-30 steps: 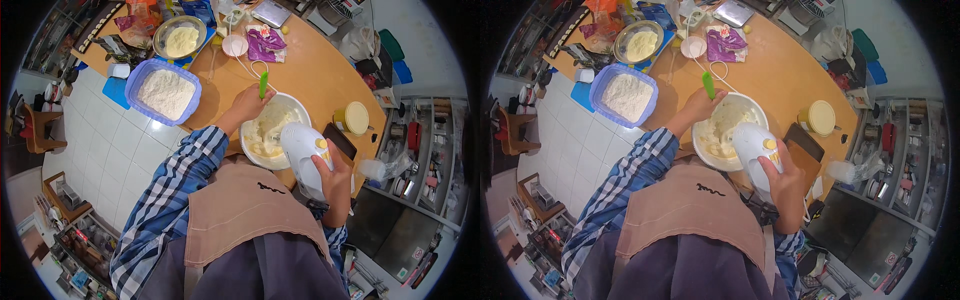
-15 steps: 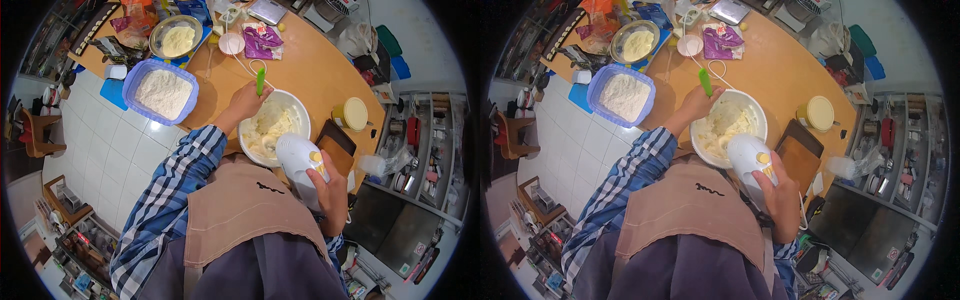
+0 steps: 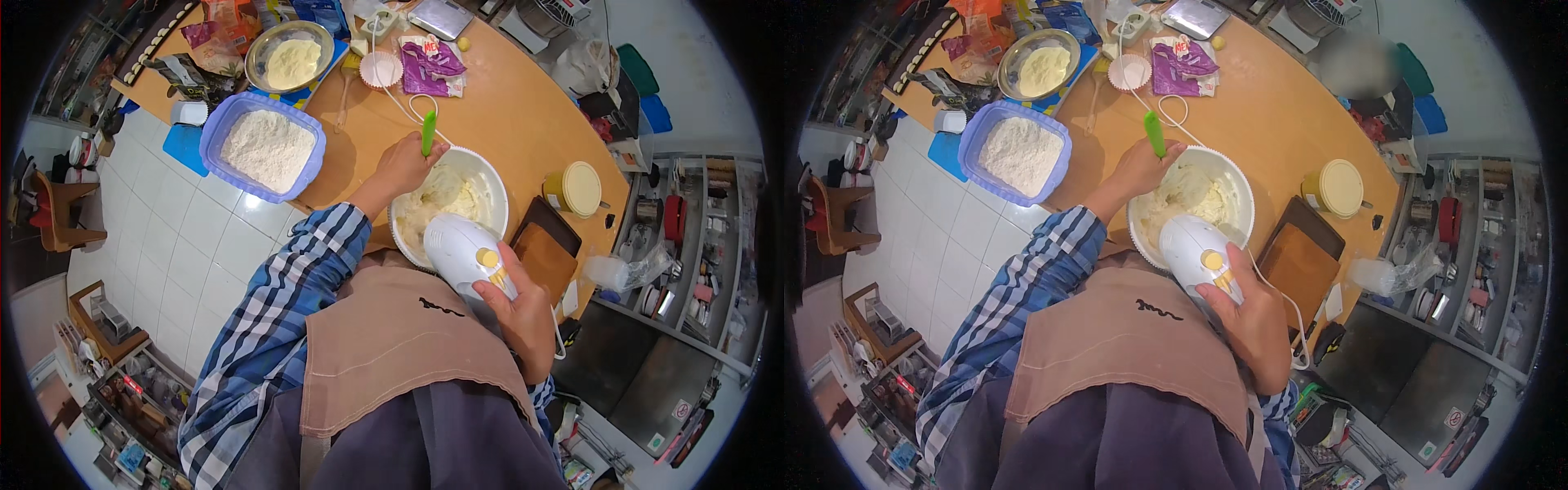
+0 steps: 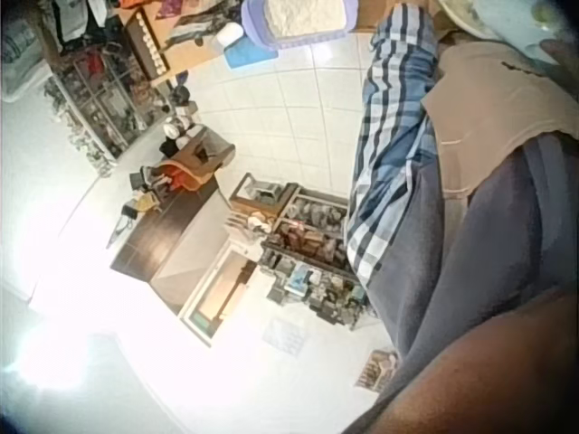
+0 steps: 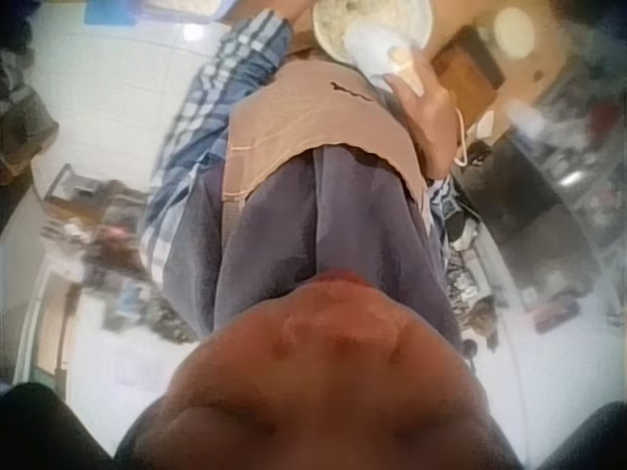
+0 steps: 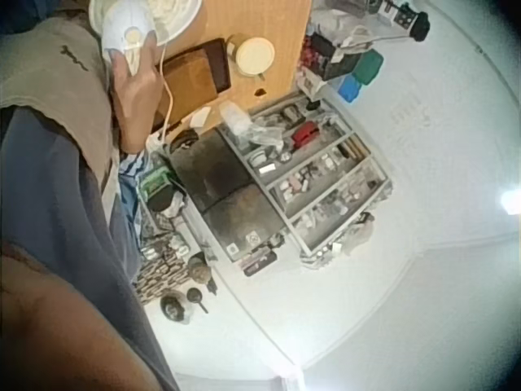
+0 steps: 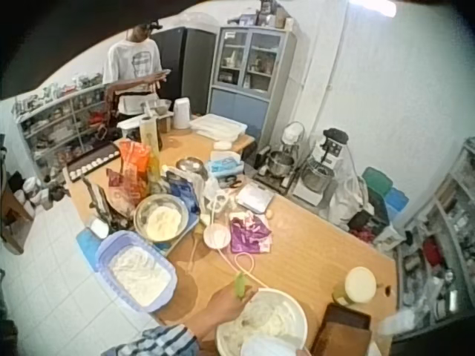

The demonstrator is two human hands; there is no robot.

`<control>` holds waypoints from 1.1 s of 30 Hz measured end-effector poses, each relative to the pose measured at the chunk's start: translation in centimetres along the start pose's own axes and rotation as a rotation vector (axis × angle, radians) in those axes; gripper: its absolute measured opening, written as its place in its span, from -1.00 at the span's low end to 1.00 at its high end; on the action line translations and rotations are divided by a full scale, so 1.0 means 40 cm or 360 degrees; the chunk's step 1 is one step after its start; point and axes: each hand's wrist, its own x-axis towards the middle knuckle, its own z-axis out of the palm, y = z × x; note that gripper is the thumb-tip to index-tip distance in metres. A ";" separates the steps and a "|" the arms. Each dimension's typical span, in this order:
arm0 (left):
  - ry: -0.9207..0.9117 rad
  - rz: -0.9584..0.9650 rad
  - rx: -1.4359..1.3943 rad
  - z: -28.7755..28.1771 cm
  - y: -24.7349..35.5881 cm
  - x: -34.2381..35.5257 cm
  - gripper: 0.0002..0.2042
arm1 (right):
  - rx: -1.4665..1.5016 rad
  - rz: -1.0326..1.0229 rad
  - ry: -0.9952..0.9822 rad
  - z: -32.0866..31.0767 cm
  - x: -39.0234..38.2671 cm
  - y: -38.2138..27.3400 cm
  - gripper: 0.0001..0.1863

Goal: The person weighs flour on a digital scale and kemudian mixes butter and sugar in a bowl using a hand mixer.

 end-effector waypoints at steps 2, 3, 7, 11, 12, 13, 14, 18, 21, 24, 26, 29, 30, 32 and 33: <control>0.0007 0.0023 0.0003 0.002 -0.004 0.002 -0.62 | -0.0046 -0.0064 0.0010 0.003 0.011 -0.002 -0.36; 0.0009 0.0021 -0.0004 0.003 -0.006 0.001 -0.63 | -0.0046 -0.0066 0.0008 0.007 0.017 -0.001 -0.36; 0.0017 0.0031 -0.0003 0.004 -0.009 0.001 -0.64 | 0.0038 -0.0148 0.0057 0.027 0.041 0.006 -0.37; -0.0021 0.0014 -0.0023 0.001 0.000 0.001 -0.64 | 0.0052 -0.0186 0.0181 0.039 0.060 0.002 -0.40; -0.0012 0.0034 -0.0019 0.001 -0.002 0.002 -0.64 | 0.0054 -0.0190 0.0181 0.041 0.066 0.004 -0.40; -0.0005 0.0054 -0.0015 0.003 -0.005 0.002 -0.64 | -0.0006 -0.0210 0.0250 0.043 0.072 0.008 -0.41; -0.0003 0.0056 -0.0012 0.005 -0.007 0.002 -0.64 | -0.0067 -0.0229 0.0319 0.042 0.077 0.010 -0.43; 0.0006 0.0122 -0.0012 0.007 -0.019 0.004 -0.63 | -0.0206 -0.0280 0.0390 0.028 0.095 0.013 -0.44; 0.0014 0.0132 -0.0017 0.005 -0.015 0.002 -0.63 | -0.0222 -0.0286 0.0458 0.019 0.107 0.031 -0.43; -0.0027 0.0066 -0.0022 -0.002 -0.004 0.003 -0.64 | -0.0285 -0.0126 0.0453 0.005 0.109 0.048 -0.42; -0.0062 0.0007 -0.0039 -0.004 -0.003 0.002 -0.65 | -0.0099 -0.0072 0.0430 0.000 0.101 0.051 -0.43; -0.0062 -0.0025 -0.0042 -0.004 0.000 0.002 -0.65 | -0.0128 -0.0159 0.0449 -0.003 0.081 0.060 -0.45; -0.0054 -0.0037 -0.0044 -0.004 0.001 0.000 -0.65 | -0.0129 -0.0158 0.0450 -0.002 0.074 0.061 -0.45; -0.0050 -0.0046 -0.0046 -0.002 0.003 -0.001 -0.65 | -0.0117 -0.0083 0.0478 0.001 0.059 0.063 -0.45; -0.0023 0.0000 -0.0006 -0.002 0.002 -0.001 -0.64 | -0.0116 -0.0080 0.0480 0.000 0.053 0.062 -0.45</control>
